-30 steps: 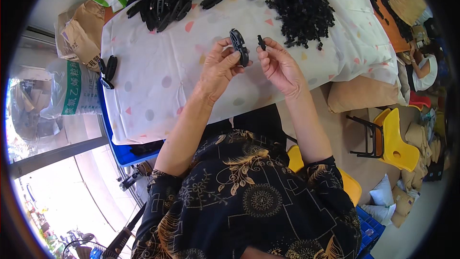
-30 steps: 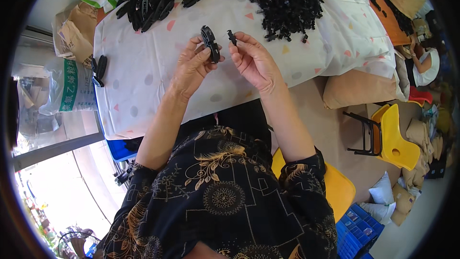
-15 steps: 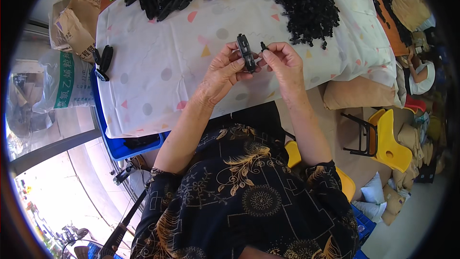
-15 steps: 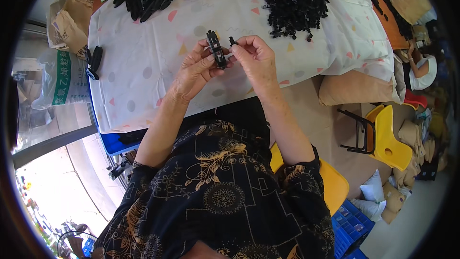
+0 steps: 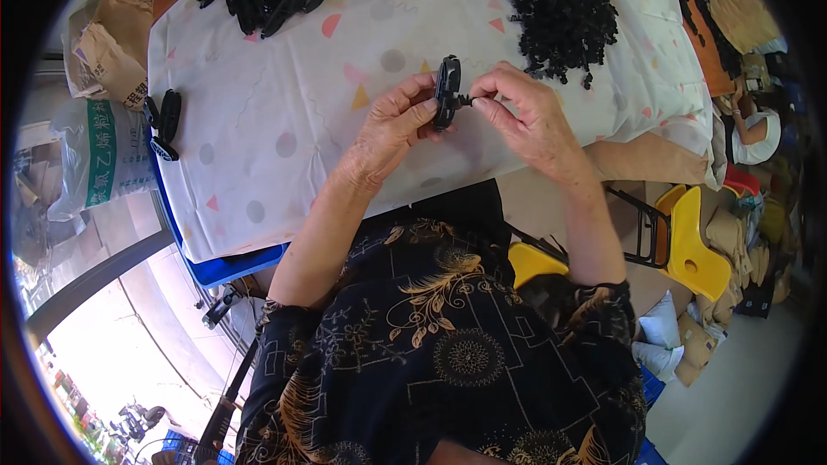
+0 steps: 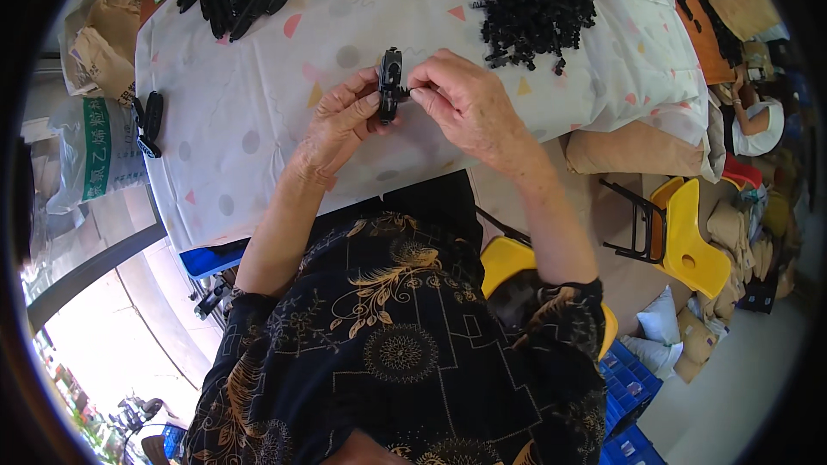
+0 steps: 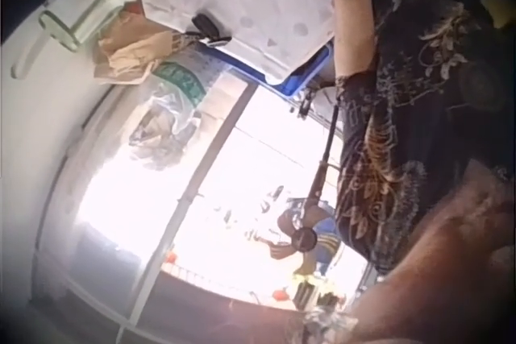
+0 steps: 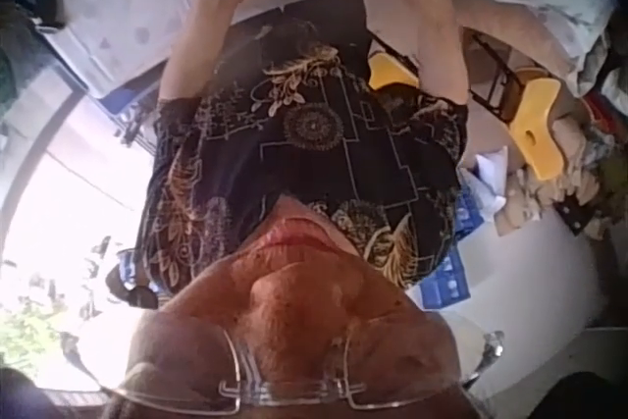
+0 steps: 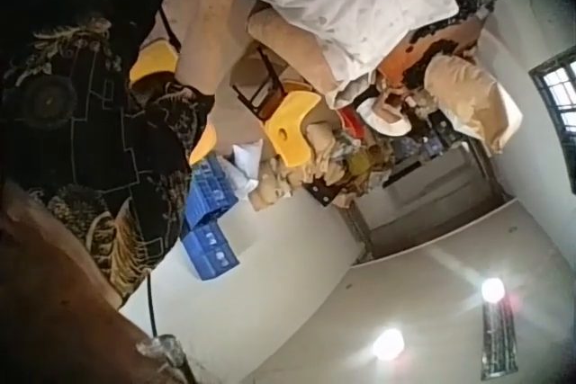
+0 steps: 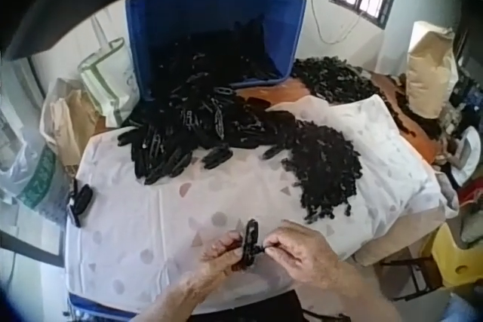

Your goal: Assembling and inspecting small black plastic components at a workstation.

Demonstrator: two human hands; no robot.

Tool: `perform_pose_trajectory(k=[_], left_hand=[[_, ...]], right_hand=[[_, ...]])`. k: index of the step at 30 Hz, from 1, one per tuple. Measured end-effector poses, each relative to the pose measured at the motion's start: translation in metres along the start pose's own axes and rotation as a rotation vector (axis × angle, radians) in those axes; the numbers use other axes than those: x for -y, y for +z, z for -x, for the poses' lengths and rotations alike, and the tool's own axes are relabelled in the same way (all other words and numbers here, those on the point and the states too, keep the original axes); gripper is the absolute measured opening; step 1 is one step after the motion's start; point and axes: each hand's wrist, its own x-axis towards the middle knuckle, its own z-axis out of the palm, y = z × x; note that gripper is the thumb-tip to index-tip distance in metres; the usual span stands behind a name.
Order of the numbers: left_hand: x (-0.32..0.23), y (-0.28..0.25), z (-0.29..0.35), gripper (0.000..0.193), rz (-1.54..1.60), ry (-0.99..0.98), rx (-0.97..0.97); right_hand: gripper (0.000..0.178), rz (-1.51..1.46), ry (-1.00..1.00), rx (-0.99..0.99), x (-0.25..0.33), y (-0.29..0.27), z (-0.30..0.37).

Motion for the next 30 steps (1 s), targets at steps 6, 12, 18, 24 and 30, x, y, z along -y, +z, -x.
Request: perform_pose_trajectory(k=[6, 12, 18, 24, 30], left_hand=[[-0.006, 0.001, 0.0, 0.033, -0.256, -0.045, 0.018], [-0.009, 0.006, 0.008, 0.031, -0.369, -0.095, 0.003], [0.002, 0.001, 0.017, 0.028, -0.233, -0.025, -0.019], [-0.003, 0.014, 0.023, 0.043, -0.212, 0.052, -0.046], [0.012, 0.013, 0.015, 0.065, -0.466, 0.13, -0.093]], right_hand=[[0.012, 0.324, -0.304, 0.161, 0.014, -0.015, -0.014], [0.011, 0.532, -0.384, 0.283, 0.02, -0.01, -0.023], [0.024, 0.31, -0.187, 0.135, 0.017, 0.003, -0.023], [0.036, -0.634, 0.32, 0.073, -0.015, 0.03, -0.005], [0.036, -0.921, 0.378, 0.022, -0.016, 0.05, 0.006]])
